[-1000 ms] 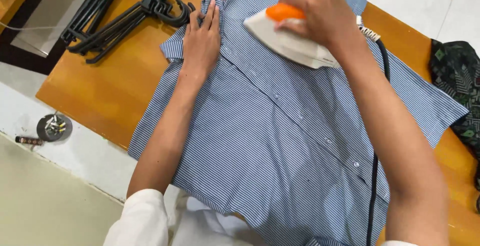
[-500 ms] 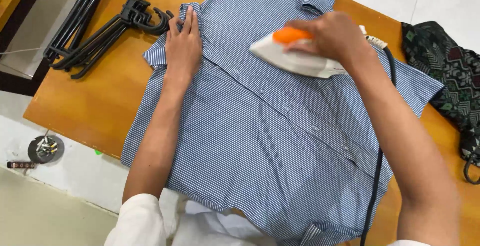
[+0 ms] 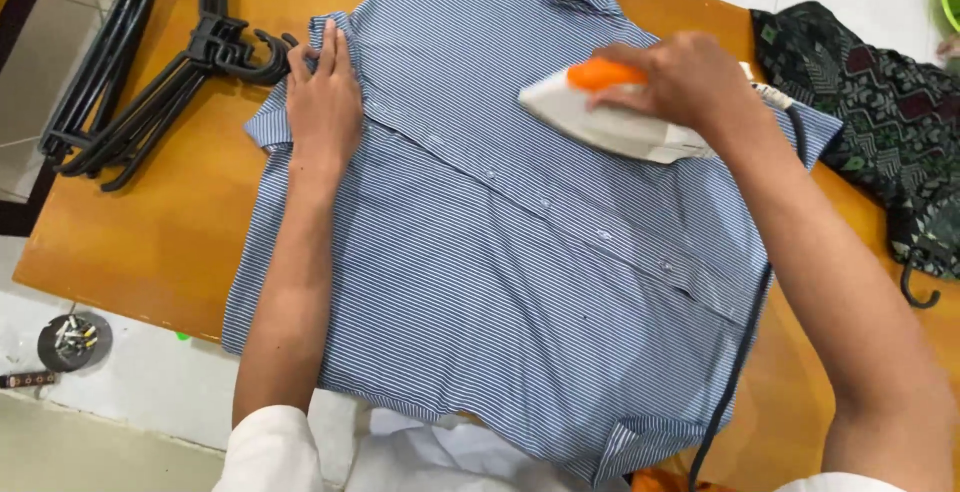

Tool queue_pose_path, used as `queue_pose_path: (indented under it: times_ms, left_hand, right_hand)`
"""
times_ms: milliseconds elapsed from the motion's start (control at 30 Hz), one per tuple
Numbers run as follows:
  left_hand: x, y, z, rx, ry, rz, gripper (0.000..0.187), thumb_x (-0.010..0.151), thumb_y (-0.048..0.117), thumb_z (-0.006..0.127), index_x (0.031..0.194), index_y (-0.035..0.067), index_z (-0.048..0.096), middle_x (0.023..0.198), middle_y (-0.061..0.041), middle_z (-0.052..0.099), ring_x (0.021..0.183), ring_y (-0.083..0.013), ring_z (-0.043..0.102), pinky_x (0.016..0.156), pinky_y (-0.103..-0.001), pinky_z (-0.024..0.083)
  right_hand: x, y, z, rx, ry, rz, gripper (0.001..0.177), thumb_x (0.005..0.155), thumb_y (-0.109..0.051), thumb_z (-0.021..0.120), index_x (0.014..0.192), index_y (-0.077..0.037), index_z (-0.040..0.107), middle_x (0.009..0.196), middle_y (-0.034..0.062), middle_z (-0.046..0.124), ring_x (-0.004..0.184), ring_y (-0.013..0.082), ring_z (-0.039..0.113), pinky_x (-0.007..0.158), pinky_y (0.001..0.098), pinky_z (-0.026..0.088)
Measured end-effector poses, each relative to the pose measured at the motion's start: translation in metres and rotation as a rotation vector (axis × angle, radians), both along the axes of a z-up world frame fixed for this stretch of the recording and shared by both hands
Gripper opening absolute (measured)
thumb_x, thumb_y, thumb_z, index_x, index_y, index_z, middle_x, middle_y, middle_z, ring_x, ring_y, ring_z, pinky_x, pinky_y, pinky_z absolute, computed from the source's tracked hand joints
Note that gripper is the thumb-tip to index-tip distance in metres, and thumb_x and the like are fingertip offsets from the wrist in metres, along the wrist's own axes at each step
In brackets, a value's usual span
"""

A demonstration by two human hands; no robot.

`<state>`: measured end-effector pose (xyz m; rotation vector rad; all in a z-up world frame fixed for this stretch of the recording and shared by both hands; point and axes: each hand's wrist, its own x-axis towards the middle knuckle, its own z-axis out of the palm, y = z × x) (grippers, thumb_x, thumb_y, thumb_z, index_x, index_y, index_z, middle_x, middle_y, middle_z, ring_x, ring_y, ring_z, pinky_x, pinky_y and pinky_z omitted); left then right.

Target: Ironing a blue striped button-down shirt on a wooden surface

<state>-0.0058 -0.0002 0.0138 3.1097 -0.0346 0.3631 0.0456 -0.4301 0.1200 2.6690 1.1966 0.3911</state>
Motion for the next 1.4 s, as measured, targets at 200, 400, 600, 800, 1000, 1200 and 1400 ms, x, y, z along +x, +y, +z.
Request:
queue_pose_path:
  times_ms: [200, 400, 600, 800, 1000, 1200, 1400]
  left_hand:
    - [-0.002, -0.001, 0.007, -0.05, 0.016, -0.002, 0.05, 0.112, 0.012, 0.036, 0.158, -0.005, 0.036, 0.167, -0.009, 0.034, 0.127, -0.0395, 0.036, 0.093, -0.054, 0.049]
    - [-0.001, -0.001, 0.009, -0.028, 0.017, 0.005, 0.05, 0.113, 0.016, 0.038, 0.158, -0.003, 0.039, 0.166, -0.009, 0.037, 0.123, -0.038, 0.038, 0.091, -0.051, 0.049]
    - [-0.002, -0.001, 0.006, -0.045, 0.008, -0.008, 0.049, 0.114, 0.016, 0.037, 0.158, -0.005, 0.04, 0.165, -0.01, 0.038, 0.122, -0.0381, 0.038, 0.092, -0.052, 0.049]
    - [-0.001, 0.002, 0.003, -0.016, -0.02, -0.029, 0.048, 0.116, 0.018, 0.04, 0.158, -0.006, 0.04, 0.165, -0.011, 0.039, 0.12, -0.0365, 0.036, 0.088, -0.05, 0.049]
    - [-0.001, 0.003, 0.001, 0.005, -0.012, -0.029, 0.048, 0.116, 0.018, 0.041, 0.158, -0.005, 0.041, 0.165, -0.011, 0.038, 0.118, -0.0357, 0.035, 0.09, -0.05, 0.049]
    - [0.001, 0.006, -0.003, 0.025, -0.027, -0.035, 0.048, 0.117, 0.02, 0.038, 0.158, -0.004, 0.042, 0.165, -0.01, 0.037, 0.116, -0.0361, 0.036, 0.088, -0.049, 0.049]
    - [0.002, 0.006, -0.004, 0.028, -0.01, -0.027, 0.048, 0.117, 0.019, 0.038, 0.158, -0.004, 0.041, 0.166, -0.01, 0.035, 0.116, -0.036, 0.036, 0.087, -0.051, 0.049]
  right_hand:
    - [-0.027, -0.016, 0.009, 0.125, 0.016, -0.489, 0.059, 0.103, -0.063, 0.072, 0.136, -0.015, 0.073, 0.073, 0.0185, 0.072, 0.07, 0.038, 0.073, 0.053, 0.0506, 0.061]
    - [-0.063, -0.054, 0.022, 0.034, 0.126, -0.074, 0.051, 0.094, -0.063, 0.066, 0.13, -0.028, 0.075, 0.077, -0.0008, 0.077, 0.055, 0.0178, 0.07, 0.05, 0.0335, 0.055]
    - [-0.065, -0.094, 0.005, 0.034, -0.036, -0.387, 0.056, 0.101, -0.07, 0.066, 0.135, -0.027, 0.076, 0.066, 0.0061, 0.071, 0.057, 0.0268, 0.069, 0.053, 0.04, 0.059]
    - [-0.098, -0.103, 0.015, 0.018, 0.08, -0.474, 0.062, 0.101, -0.069, 0.057, 0.139, -0.023, 0.073, 0.057, 0.0101, 0.065, 0.052, 0.0295, 0.064, 0.046, 0.0418, 0.055]
    - [-0.112, -0.138, 0.007, -0.066, 0.04, -0.122, 0.053, 0.089, -0.066, 0.066, 0.13, -0.034, 0.075, 0.07, -0.0068, 0.07, 0.051, 0.012, 0.065, 0.048, 0.029, 0.051]
    - [-0.115, -0.148, 0.009, 0.051, 0.036, -0.625, 0.056, 0.104, -0.064, 0.066, 0.143, -0.024, 0.074, 0.071, 0.0172, 0.074, 0.07, 0.0387, 0.073, 0.059, 0.0502, 0.06]
    - [-0.147, -0.172, 0.008, -0.049, 0.09, -0.32, 0.047, 0.095, -0.056, 0.065, 0.134, -0.03, 0.074, 0.053, 0.0011, 0.059, 0.046, 0.0205, 0.057, 0.048, 0.0343, 0.05]
